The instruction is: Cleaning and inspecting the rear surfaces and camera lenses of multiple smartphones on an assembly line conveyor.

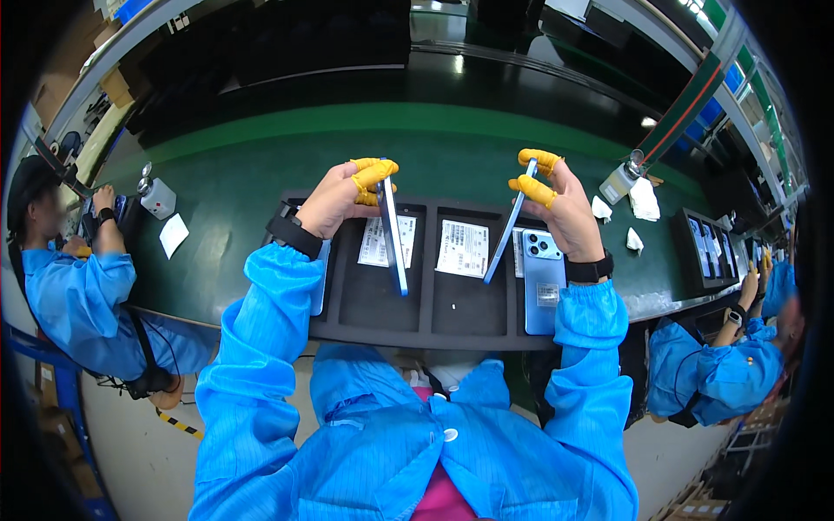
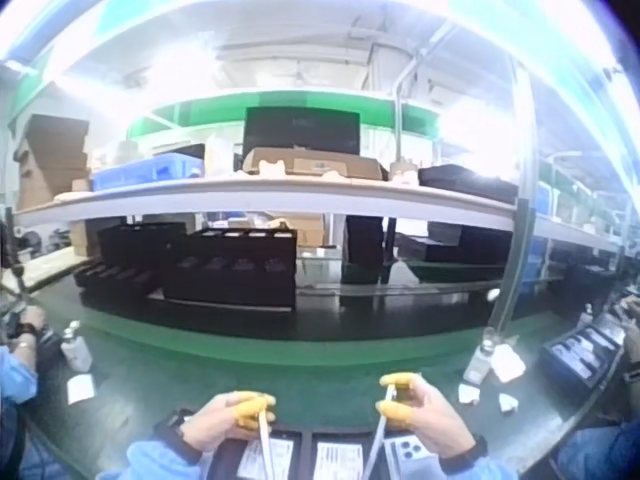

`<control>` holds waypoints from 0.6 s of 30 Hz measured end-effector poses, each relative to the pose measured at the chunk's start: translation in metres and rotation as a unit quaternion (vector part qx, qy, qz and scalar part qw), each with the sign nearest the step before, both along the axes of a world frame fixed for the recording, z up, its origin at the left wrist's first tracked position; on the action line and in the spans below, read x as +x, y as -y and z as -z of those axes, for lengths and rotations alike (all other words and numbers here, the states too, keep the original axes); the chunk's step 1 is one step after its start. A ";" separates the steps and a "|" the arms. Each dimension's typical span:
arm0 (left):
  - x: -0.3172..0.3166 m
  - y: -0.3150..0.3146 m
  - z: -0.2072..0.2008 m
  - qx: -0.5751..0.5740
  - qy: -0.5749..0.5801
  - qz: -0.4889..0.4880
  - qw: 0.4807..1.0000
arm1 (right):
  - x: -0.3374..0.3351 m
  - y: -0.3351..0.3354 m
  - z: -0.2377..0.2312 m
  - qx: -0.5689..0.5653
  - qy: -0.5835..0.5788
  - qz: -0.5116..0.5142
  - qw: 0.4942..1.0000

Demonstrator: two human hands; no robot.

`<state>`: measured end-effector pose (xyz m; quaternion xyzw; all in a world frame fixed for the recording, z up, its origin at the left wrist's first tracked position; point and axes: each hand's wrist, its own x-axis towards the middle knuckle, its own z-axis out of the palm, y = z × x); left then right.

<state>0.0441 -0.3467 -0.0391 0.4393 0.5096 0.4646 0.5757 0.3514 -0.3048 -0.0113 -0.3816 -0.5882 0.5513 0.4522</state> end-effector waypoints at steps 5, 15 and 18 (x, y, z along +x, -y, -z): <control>-0.004 -0.003 0.003 0.032 -0.008 0.007 0.999 | -0.004 0.001 -0.006 -0.002 0.011 0.012 1.000; 0.011 0.019 -0.018 0.046 -0.080 0.016 0.996 | 0.000 0.009 -0.004 0.034 0.018 0.009 0.999; 0.022 0.037 -0.029 0.204 -0.006 0.048 0.978 | -0.009 0.036 -0.016 0.231 -0.021 -0.087 0.969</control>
